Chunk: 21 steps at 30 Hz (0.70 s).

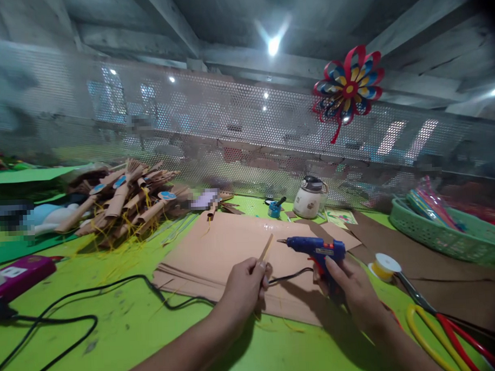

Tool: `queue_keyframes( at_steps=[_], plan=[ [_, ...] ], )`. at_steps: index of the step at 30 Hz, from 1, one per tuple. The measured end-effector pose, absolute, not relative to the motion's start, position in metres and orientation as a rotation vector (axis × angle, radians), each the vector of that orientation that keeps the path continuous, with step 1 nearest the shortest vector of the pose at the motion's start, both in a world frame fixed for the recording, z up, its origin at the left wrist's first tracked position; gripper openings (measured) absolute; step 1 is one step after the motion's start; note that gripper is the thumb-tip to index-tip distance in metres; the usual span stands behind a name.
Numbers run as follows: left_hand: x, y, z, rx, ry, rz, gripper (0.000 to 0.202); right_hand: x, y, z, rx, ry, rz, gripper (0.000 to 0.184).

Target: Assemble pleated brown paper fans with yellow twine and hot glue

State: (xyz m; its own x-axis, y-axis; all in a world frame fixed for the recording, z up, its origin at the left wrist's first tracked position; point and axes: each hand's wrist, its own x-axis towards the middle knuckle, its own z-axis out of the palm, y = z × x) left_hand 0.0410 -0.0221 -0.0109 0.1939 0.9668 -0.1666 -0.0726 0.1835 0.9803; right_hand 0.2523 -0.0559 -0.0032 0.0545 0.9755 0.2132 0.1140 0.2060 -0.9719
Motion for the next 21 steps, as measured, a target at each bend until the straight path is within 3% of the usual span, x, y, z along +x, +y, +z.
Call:
queue_keyframes(
  at_steps=[21],
  plan=[
    [0.041,-0.026,-0.007,1.064,1.051,0.987,0.026,0.244,-0.061,0.002,-1.248,-1.332,0.949,0.044]
  ],
)
